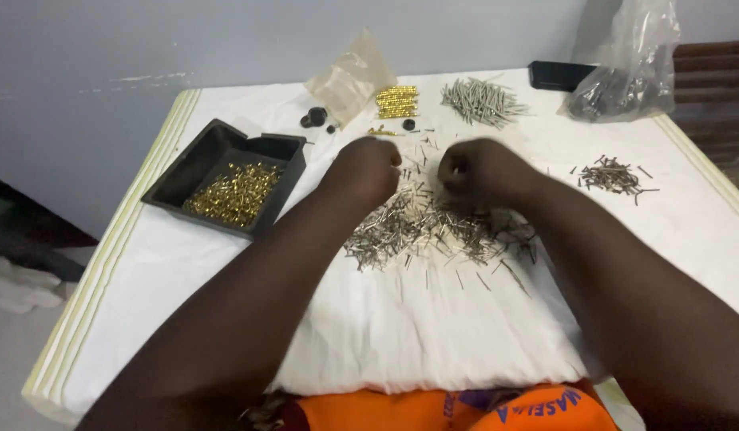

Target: Sorting small metal pins from a large pile on a white surface into distinct groups.

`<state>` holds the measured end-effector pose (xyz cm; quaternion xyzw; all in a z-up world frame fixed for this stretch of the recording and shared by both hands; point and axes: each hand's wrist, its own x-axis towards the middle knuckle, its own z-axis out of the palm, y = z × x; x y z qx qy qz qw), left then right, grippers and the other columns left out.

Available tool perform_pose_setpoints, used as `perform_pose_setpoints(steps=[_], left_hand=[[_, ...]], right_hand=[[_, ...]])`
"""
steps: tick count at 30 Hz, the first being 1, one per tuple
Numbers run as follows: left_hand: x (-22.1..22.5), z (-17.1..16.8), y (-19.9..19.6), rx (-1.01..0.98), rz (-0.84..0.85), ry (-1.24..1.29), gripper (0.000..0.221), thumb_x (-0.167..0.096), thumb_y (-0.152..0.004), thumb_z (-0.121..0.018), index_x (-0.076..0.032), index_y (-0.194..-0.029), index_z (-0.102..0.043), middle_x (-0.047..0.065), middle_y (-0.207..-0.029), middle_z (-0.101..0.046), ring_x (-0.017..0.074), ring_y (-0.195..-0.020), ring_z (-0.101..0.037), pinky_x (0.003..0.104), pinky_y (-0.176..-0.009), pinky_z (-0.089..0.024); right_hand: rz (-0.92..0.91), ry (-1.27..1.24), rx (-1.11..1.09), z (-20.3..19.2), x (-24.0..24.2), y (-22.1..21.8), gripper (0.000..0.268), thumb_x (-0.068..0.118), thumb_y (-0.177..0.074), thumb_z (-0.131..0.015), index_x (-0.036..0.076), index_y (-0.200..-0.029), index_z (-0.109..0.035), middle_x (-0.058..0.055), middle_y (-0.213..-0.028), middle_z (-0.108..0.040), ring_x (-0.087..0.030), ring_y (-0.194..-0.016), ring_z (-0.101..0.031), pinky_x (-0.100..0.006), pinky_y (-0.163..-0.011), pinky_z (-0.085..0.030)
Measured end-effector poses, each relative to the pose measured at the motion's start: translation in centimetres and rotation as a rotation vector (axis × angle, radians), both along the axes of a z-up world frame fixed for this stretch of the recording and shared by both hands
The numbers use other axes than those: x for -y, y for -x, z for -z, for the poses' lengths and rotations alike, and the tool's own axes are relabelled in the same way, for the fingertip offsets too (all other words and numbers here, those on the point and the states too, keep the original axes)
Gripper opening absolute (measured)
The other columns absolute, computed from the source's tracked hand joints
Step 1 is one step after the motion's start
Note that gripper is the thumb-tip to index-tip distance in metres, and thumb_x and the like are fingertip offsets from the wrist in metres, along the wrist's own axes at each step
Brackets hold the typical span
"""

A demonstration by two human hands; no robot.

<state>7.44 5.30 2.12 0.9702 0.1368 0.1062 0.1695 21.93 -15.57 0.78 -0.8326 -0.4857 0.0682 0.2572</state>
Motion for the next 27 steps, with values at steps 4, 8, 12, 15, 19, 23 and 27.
perform_pose_setpoints(steps=[4, 8, 12, 15, 19, 23, 27], left_hand=[[2.1, -0.6, -1.7, -0.115, -0.024, -0.039, 0.029, -0.03, -0.094, -0.072, -0.012, -0.114, -0.081, 0.015, -0.109, -0.077, 0.0376, -0.113, -0.075, 0.056, -0.097, -0.061], [2.1, 0.7, -2.6, -0.125, -0.075, -0.009, 0.025, -0.024, -0.093, -0.068, -0.014, -0.111, -0.081, 0.01, -0.099, -0.076, 0.0344, -0.105, -0.077, 0.053, -0.09, -0.064], [3.2, -1.3, -0.3, -0.118, 0.024, -0.067, 0.026, -0.018, -0.1, -0.063, -0.003, -0.116, -0.078, 0.018, -0.101, -0.074, 0.0384, -0.107, -0.076, 0.054, -0.091, -0.064], [4.1, -3.8, 2.0, -0.13, 0.052, 0.026, 0.031, -0.022, -0.105, -0.054, -0.004, -0.116, -0.077, 0.02, -0.105, -0.076, 0.0399, -0.112, -0.075, 0.055, -0.093, -0.063], [2.2, -2.3, 1.3, -0.015, 0.059, 0.232, 0.024, -0.023, -0.104, -0.057, -0.007, -0.112, -0.073, 0.018, -0.104, -0.074, 0.0422, -0.114, -0.073, 0.057, -0.096, -0.059], [1.8, -1.6, 1.1, 0.052, 0.143, 0.238, 0.019, -0.019, -0.101, -0.061, -0.007, -0.11, -0.073, 0.02, -0.104, -0.074, 0.0439, -0.114, -0.071, 0.057, -0.096, -0.058], [1.4, -2.1, 1.4, 0.091, 0.147, 0.219, 0.019, -0.017, -0.1, -0.062, -0.013, -0.113, -0.075, 0.015, -0.104, -0.076, 0.0394, -0.116, -0.071, 0.052, -0.097, -0.059]], right_hand=[[0.142, -0.356, -0.595, -2.4, 0.3, 1.0, 0.003, 0.005, -0.094, -0.069, 0.003, -0.096, -0.07, -0.013, -0.084, -0.076, -0.02, -0.068, -0.074, -0.027, -0.053, -0.051], [0.327, -0.479, -1.017, -1.5, 1.1, 1.1, 0.004, 0.009, -0.094, -0.063, 0.009, -0.098, -0.062, -0.008, -0.074, -0.06, -0.022, -0.061, -0.066, -0.031, -0.047, -0.047], [0.267, -0.456, -1.069, -1.1, 0.8, 0.2, 0.013, 0.007, -0.095, -0.053, 0.008, -0.103, -0.063, -0.011, -0.077, -0.061, -0.022, -0.061, -0.065, -0.03, -0.045, -0.04], [0.334, -0.44, -1.064, 1.1, 0.8, -2.1, 0.016, 0.018, -0.095, -0.055, 0.007, -0.092, -0.066, -0.008, -0.073, -0.057, -0.022, -0.059, -0.058, -0.033, -0.045, -0.032], [0.342, -0.371, -0.732, -0.6, 0.9, 0.5, 0.019, 0.015, -0.096, -0.057, 0.003, -0.096, -0.071, -0.012, -0.074, -0.054, -0.023, -0.064, -0.056, -0.035, -0.053, -0.033], [0.273, -0.03, -0.234, 0.1, 0.9, 1.8, 0.018, 0.024, -0.092, -0.076, 0.014, -0.105, -0.081, -0.01, -0.087, -0.072, -0.027, -0.087, -0.069, -0.04, -0.076, -0.051], [0.302, -0.005, -0.297, -2.3, 0.4, 5.5, 0.016, 0.022, -0.09, -0.082, 0.011, -0.102, -0.082, -0.006, -0.073, -0.067, -0.023, -0.07, -0.069, -0.037, -0.064, -0.052]])
